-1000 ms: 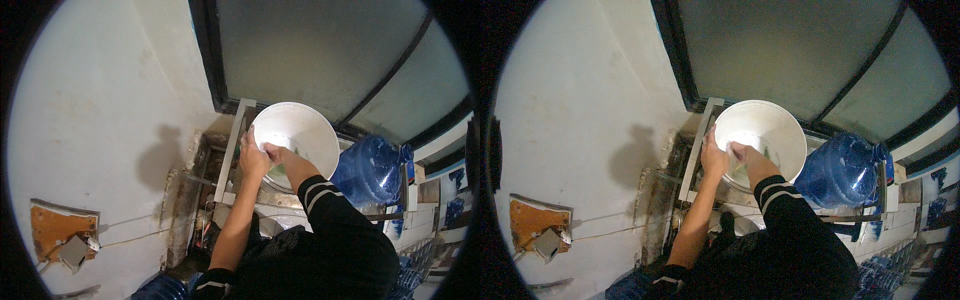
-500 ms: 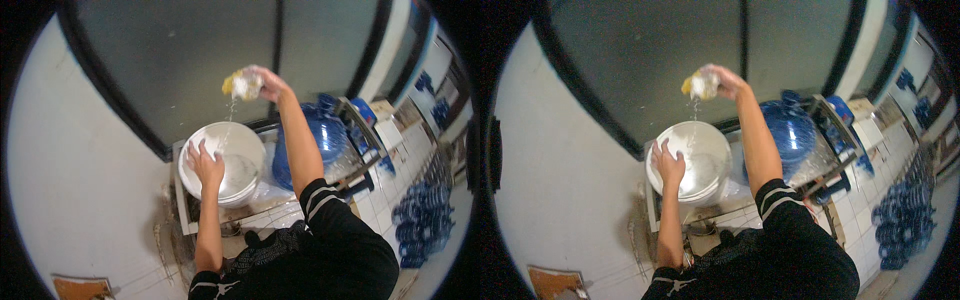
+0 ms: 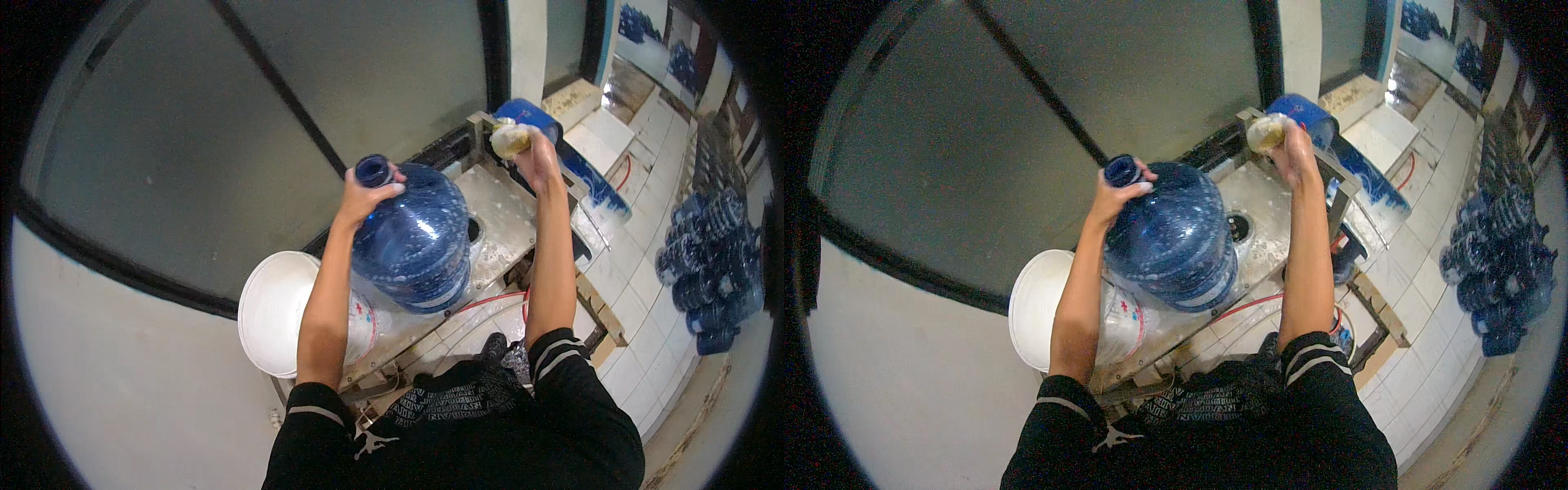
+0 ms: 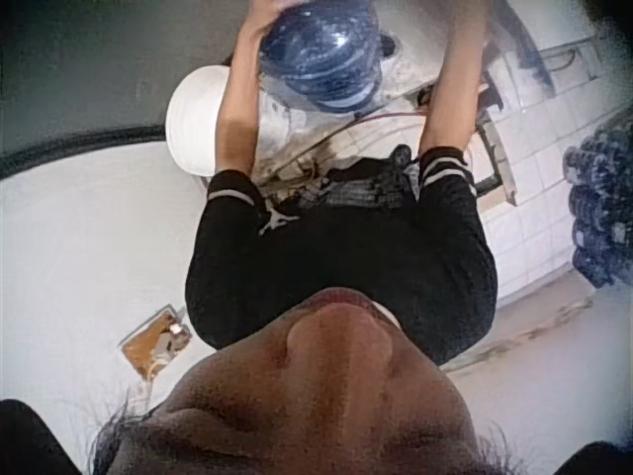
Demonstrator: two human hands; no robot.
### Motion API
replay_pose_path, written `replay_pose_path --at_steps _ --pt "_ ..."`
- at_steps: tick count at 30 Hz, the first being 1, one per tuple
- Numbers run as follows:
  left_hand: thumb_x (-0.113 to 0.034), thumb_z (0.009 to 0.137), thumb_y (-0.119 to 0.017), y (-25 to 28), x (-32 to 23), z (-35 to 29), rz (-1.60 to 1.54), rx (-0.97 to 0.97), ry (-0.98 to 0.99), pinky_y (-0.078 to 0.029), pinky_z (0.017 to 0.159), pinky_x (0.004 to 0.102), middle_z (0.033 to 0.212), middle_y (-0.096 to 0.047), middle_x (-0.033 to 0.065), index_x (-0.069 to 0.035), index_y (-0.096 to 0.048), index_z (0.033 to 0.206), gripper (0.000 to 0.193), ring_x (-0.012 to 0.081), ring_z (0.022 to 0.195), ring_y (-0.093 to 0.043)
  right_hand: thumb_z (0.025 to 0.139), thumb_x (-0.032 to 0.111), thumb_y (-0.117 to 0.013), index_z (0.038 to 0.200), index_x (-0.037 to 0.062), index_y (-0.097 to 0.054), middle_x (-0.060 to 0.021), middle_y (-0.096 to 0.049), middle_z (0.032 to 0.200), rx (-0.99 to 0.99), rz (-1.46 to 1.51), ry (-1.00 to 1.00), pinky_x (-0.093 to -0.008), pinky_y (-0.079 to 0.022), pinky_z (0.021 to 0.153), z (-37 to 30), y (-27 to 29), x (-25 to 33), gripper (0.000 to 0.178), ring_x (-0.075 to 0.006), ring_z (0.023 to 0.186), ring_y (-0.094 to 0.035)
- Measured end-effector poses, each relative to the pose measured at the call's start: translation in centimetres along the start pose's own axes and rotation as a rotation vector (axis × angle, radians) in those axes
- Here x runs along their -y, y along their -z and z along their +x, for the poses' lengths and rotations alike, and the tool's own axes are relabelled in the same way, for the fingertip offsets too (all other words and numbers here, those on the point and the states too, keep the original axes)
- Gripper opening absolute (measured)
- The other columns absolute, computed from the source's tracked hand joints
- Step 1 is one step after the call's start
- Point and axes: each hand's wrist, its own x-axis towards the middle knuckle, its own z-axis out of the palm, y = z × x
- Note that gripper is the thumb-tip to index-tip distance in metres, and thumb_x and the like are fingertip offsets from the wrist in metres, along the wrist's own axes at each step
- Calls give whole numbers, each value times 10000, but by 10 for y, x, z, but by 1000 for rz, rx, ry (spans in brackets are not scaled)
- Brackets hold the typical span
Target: The person scrubs the exterior of large blue water jugs with a yellow sponge and soapy water at a metal sink. They rinse the jugs, place them on the floor among other jugs, and repeat the process with additional jugs.
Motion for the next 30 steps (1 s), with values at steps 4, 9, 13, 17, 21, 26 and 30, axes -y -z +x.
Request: replay_pose_path --at_steps 4,9,13,17,21,26,30 --pt "-12 685 -703 -19 -12 -5 -44 -246 20 -514 732 301 812 -664 74 -18 -629 871 201 186 753 -647 959 211 -422 1161 -14 -528 -142 -595 1129 -24 48 -16 -436 -475 915 4 51 -25 321 -268 1026 -597" --pt "-40 716 -631 -13 -13 -3 -255 -678 78 -506 742 348 783 -608 83 -19 -587 837 131 222 745 -620 978 215 -434 1347 58 -431 -132 -555 1250 -15 -161 -8 -416 -445 979 8 23 -58 401 -245 1141 -551" --pt "-53 746 -616 16 -1 -22 -280 -934 23 -506 733 343 785 -599 74 -30 -581 812 79 221 750 -613 974 179 -448 1402 29 -358 -151 -535 1265 337 -492 438 -364 -379 1037 -4 -47 -107 462 -258 1181 -504" --pt "-53 754 -630 13 -2 -23 -192 -1220 89 -512 656 324 752 -594 71 -31 -595 754 42 203 697 -609 806 126 -592 1217 103 -594 -146 -559 1289 489 -859 743 -471 -359 1041 -38 -93 -120 412 -369 1229 -473" --pt "-53 770 -650 11 -2 -14 -220 -1378 105 -515 611 307 723 -590 70 -25 -597 734 71 194 658 -610 788 142 -603 1236 143 -597 -133 -514 1355 603 -891 889 -520 -322 1066 -72 -77 -127 448 -386 1287 -421" --pt "-27 779 -667 37 16 -23 -240 -1205 124 -527 684 313 776 -617 85 -3 -596 815 84 201 734 -631 934 167 -457 1280 126 -563 -173 -457 1400 564 -919 819 -514 -319 1070 -91 -63 -151 365 -416 1289 -416" --pt "32 770 -651 44 28 -25 -251 -957 -50 -515 735 309 804 -634 90 -15 -601 858 112 193 765 -632 976 224 -390 1246 96 -578 -199 -500 1346 420 -848 502 -417 -368 1044 -1 -84 -152 354 -363 1255 -466"
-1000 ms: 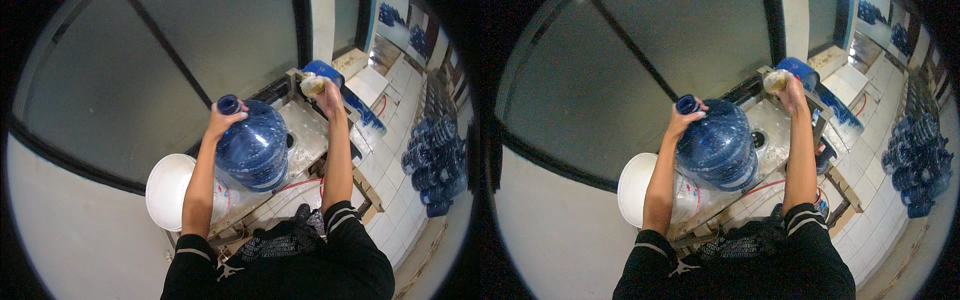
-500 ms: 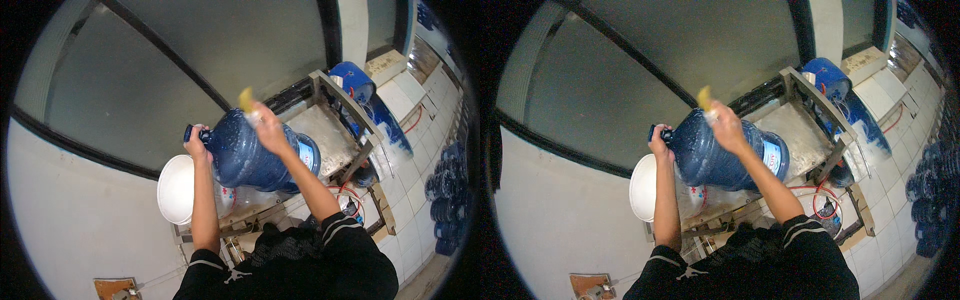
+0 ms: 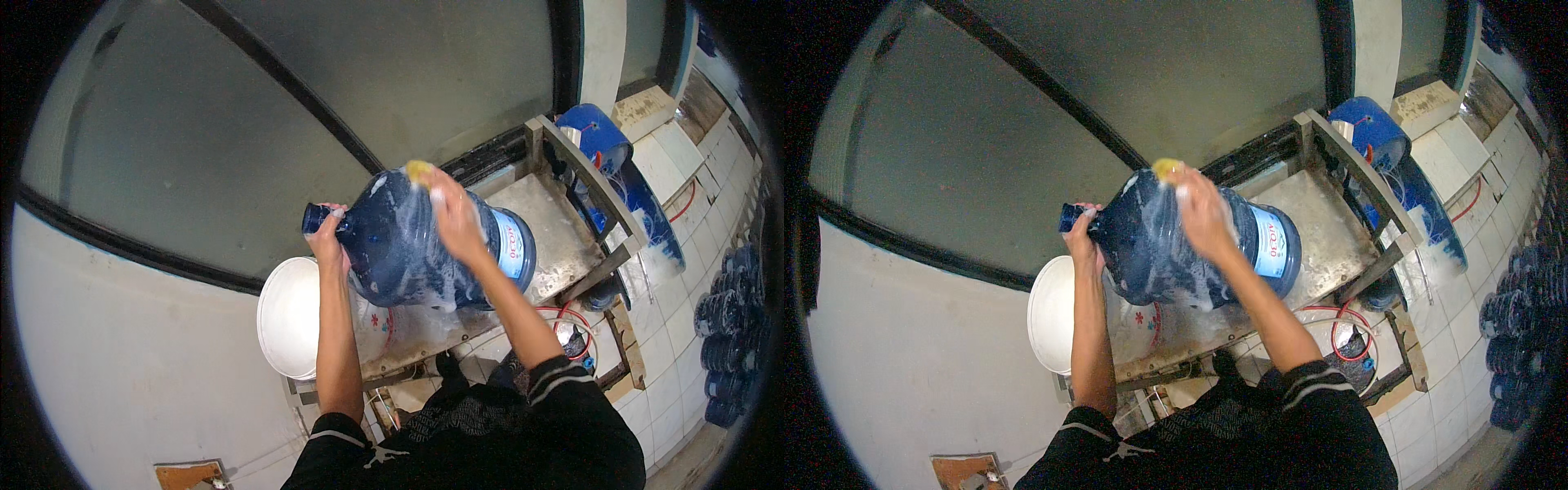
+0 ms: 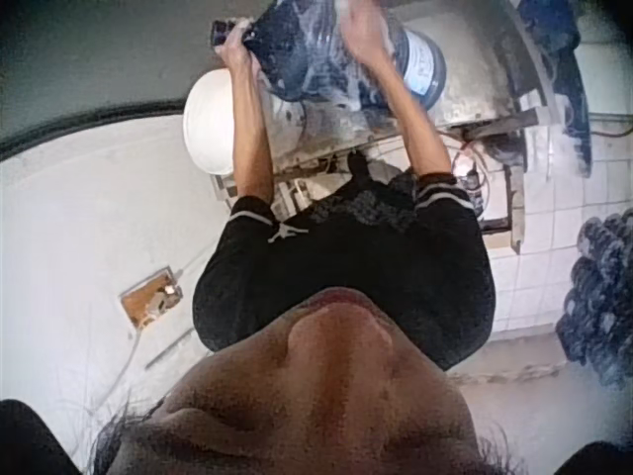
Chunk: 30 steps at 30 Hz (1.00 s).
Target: The person scrubs the exterior of large blue water jugs with a yellow sponge and soapy water at a metal sink. They rinse the jugs, place them on the floor among other jugs, and repeat the process with additional jugs.
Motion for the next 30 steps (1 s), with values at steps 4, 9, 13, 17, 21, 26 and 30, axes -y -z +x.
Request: replay_pose_path --at_steps 4,9,13,17,21,26,30 --pt "47 760 -653 -4 8 2 78 -103 -26 -508 722 300 829 -648 89 -21 -605 857 128 180 745 -630 970 233 -402 1193 43 -595 -210 -574 1242 478 42 -436 -387 -395 1020 60 3 -56 350 -327 1199 -517" --pt "20 764 -666 3 2 5 203 -253 38 -502 710 295 812 -650 77 -6 -616 870 120 166 731 -628 913 121 -441 1269 28 -533 -215 -480 1349 -8 -297 50 -447 -315 1080 -44 20 -17 380 -384 1275 -421" --pt "12 782 -659 6 0 -2 161 -267 35 -501 741 297 836 -647 77 -6 -622 888 114 173 764 -629 889 80 -449 1320 34 -491 -222 -386 1423 -188 -359 -78 -478 -253 1114 -109 7 -6 436 -408 1343 -319" --pt "37 806 -622 15 -3 -9 108 -151 12 -502 807 309 877 -636 84 -17 -604 911 120 186 842 -626 914 122 -435 1236 4 -547 -234 -470 1339 -170 -245 -167 -443 -316 1070 -61 13 -41 361 -393 1261 -422" --pt "-3 801 -631 2 7 -16 83 -155 3 -511 783 324 850 -634 83 -18 -590 927 133 205 799 -625 953 219 -399 1102 -11 -619 -228 -604 1153 227 -15 -406 -419 -405 973 6 33 -116 351 -371 1097 -555" --pt "2 789 -637 33 -2 -16 112 -342 31 -527 744 306 850 -639 98 23 -593 906 127 190 780 -636 965 247 -386 1235 21 -567 -214 -504 1331 -16 65 -135 -410 -323 1070 -55 23 -72 395 -373 1256 -449" --pt "-4 781 -636 25 -4 -19 136 -392 121 -533 713 313 794 -644 94 19 -624 813 41 190 734 -634 995 270 -332 1363 72 -467 -191 -363 1461 -224 -304 -115 -503 -177 1129 -164 11 -72 439 -377 1378 -280"
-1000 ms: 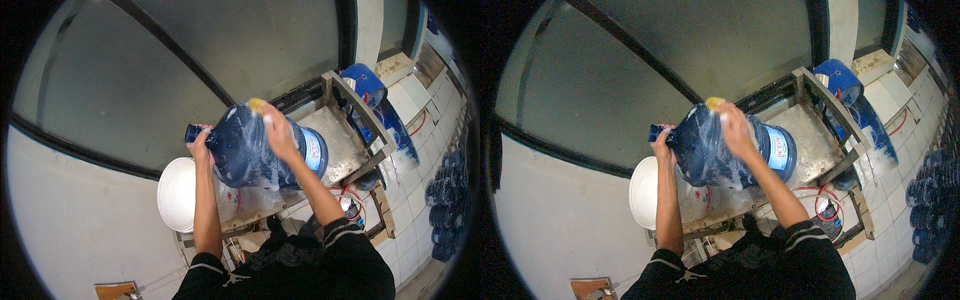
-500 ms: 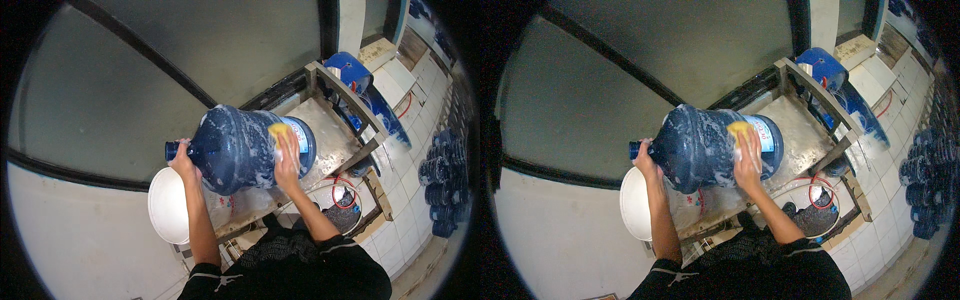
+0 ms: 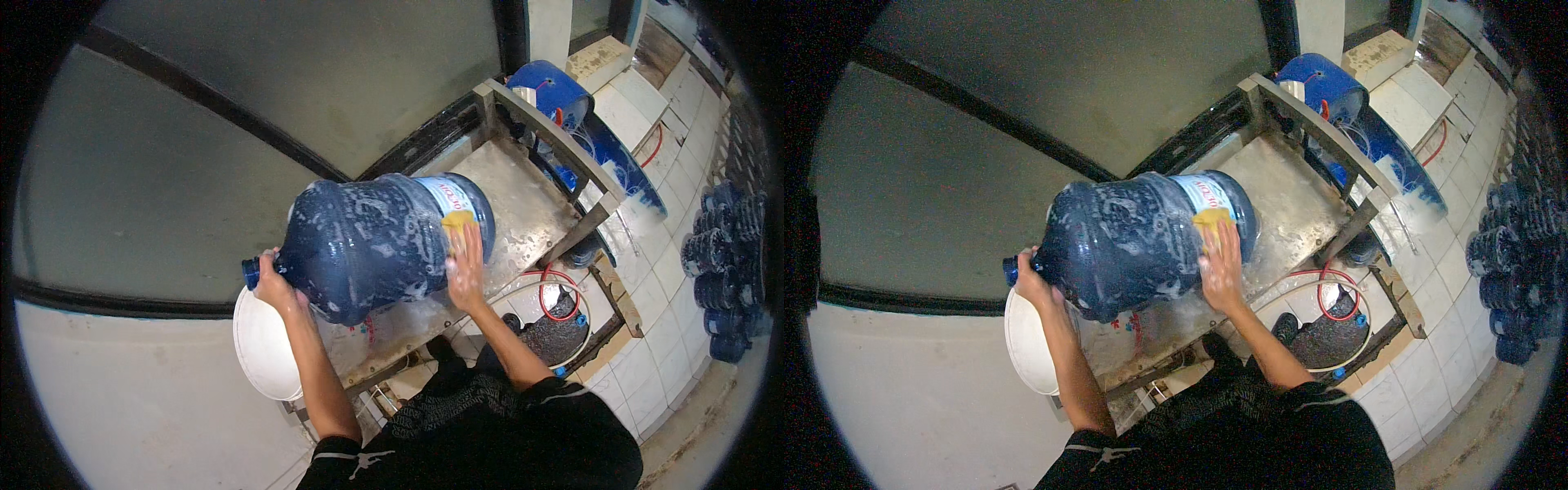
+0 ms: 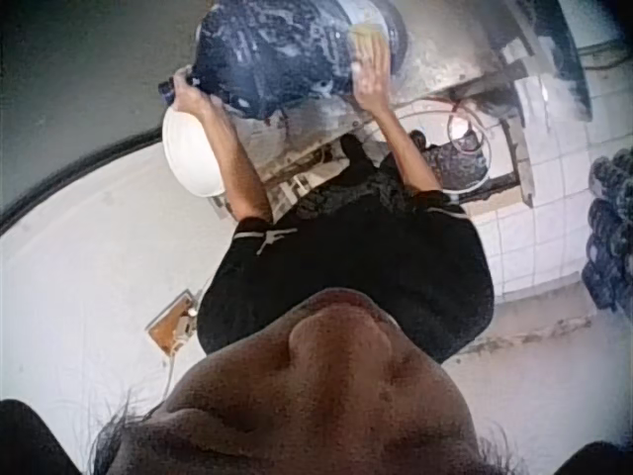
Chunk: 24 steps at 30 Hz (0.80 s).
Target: The person scrubs the exterior of large blue water jugs with a yellow sponge and soapy water at a metal sink. They rinse the jugs, place them on the floor among other jugs, and repeat the process with additional jugs.
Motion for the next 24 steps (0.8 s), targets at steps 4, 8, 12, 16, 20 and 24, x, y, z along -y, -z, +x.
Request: replay_pose_path --at_steps 4,8,12,16,20,24 --pt "-71 823 -607 20 1 6 -37 106 -56 -501 798 342 867 -624 69 -49 -592 899 81 201 844 -609 971 268 -377 1323 64 -499 -189 -400 1430 46 -255 -78 -544 -212 1103 33 4 -33 425 -381 1350 -318" --pt "-63 829 -596 12 8 -1 -39 150 -73 -484 841 338 888 -622 75 -56 -589 909 81 205 888 -603 931 202 -442 1177 26 -582 -198 -554 1245 310 -141 -372 -448 -376 1012 128 3 -86 333 -372 1199 -481" --pt "-81 836 -579 9 5 7 24 52 -64 -505 773 345 865 -636 78 -46 -619 877 67 217 814 -617 927 145 -445 1154 15 -580 -216 -585 1154 150 -206 -249 -438 -405 971 112 -2 -96 295 -390 1138 -511" --pt "-161 839 -581 21 -3 5 44 -38 21 -516 735 340 858 -638 88 -28 -624 871 144 213 784 -619 977 172 -399 1266 -6 -515 -219 -576 1156 -223 -68 -417 -393 -382 1002 -16 -3 -68 359 -359 1141 -518" --pt "-120 781 -591 7 0 11 -8 60 56 -516 742 341 856 -606 84 -31 -572 877 132 224 791 -605 1007 289 -395 1309 -39 -488 -152 -568 1234 -354 919 -841 -352 -356 1025 -65 -21 -117 456 -255 1163 -516" --pt "-99 724 -590 28 7 20 -101 103 95 -509 806 361 816 -569 84 -35 -537 835 139 233 813 -584 1001 334 -404 1294 -39 -518 -132 -551 1291 -155 667 -721 -328 -343 1044 5 34 -85 488 -209 1191 -503"
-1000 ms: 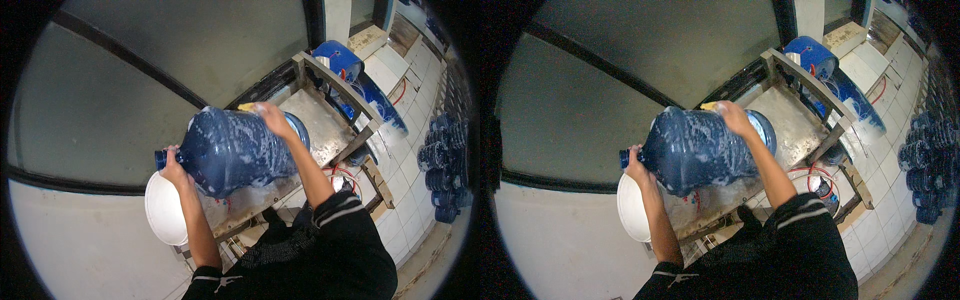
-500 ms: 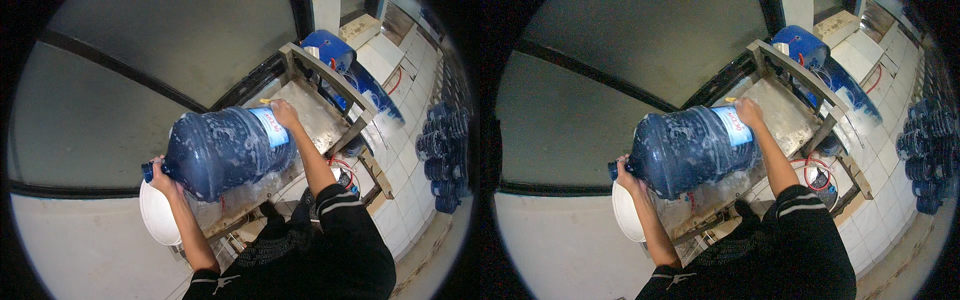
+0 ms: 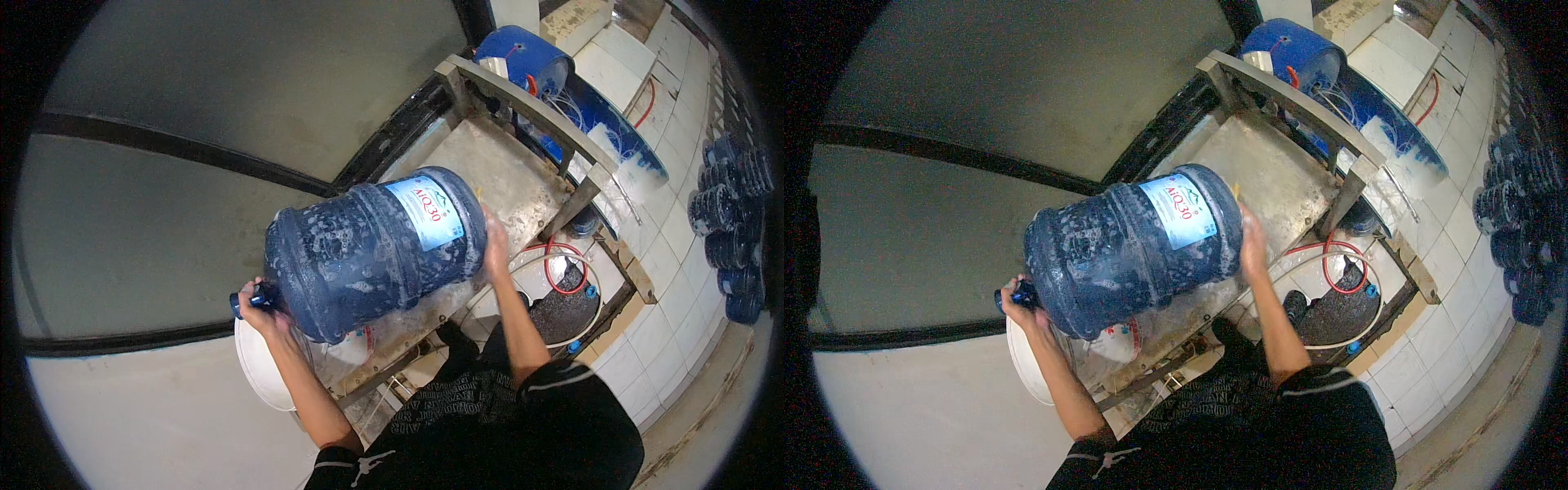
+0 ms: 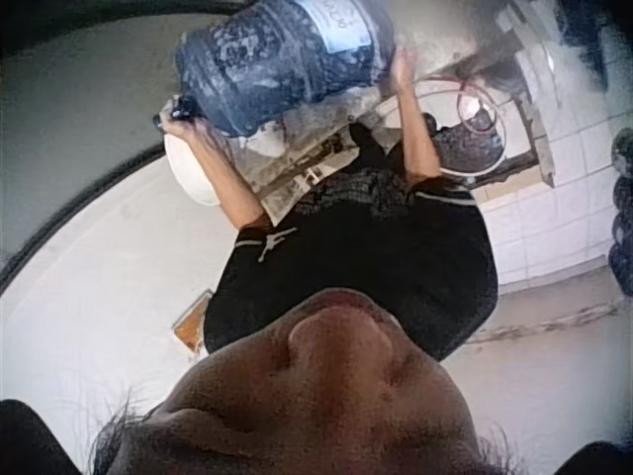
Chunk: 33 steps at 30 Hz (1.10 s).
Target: The person scrubs the exterior of large blue water jugs with a yellow sponge and soapy water at a metal sink. They rinse the jugs, place them on the floor among other jugs, and repeat the process with additional jugs.
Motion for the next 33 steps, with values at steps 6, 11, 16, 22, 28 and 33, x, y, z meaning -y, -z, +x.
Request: replay_pose_path --at_steps 6,11,16,22,28,33 --pt "-88 660 -602 -5 16 -12 -42 120 130 -531 783 352 795 -593 108 -37 -560 806 160 235 772 -591 998 299 -407 1318 -30 -503 -124 -524 1342 449 302 -114 -289 -340 1058 84 30 31 469 -195 1216 -497" --pt "-91 660 -594 11 28 2 58 102 77 -538 781 362 803 -604 98 -55 -567 775 124 231 784 -597 998 291 -403 1320 -27 -503 -125 -498 1370 351 494 -522 -296 -329 1068 19 42 -26 463 -196 1235 -480" --pt "-322 750 -573 0 27 6 181 157 303 -477 825 380 882 -628 68 -99 -603 818 235 242 853 -590 998 282 -400 1322 -24 -502 -127 -471 1398 54 435 -565 -302 -318 1077 -68 65 -27 456 -197 1253 -462" --pt "-383 725 -542 26 30 18 253 224 267 -468 866 418 964 -623 97 -99 -596 863 320 277 920 -590 985 335 -425 1242 12 -574 -151 -492 1357 354 237 195 -325 -289 1089 21 45 55 439 -226 1256 -448" --pt "-271 685 -584 26 35 25 203 203 275 -480 852 407 898 -632 99 -81 -606 804 225 272 907 -597 980 291 -434 1241 -16 -557 -143 -516 1321 338 489 -520 -324 -311 1071 44 32 -11 422 -224 1242 -457" --pt "-259 742 -640 5 17 13 184 64 345 -535 750 416 817 -641 105 -51 -598 792 218 272 774 -631 975 258 -442 1246 -38 -542 -137 -534 1292 84 472 -676 -324 -327 1057 -60 44 -28 413 -223 1232 -464"
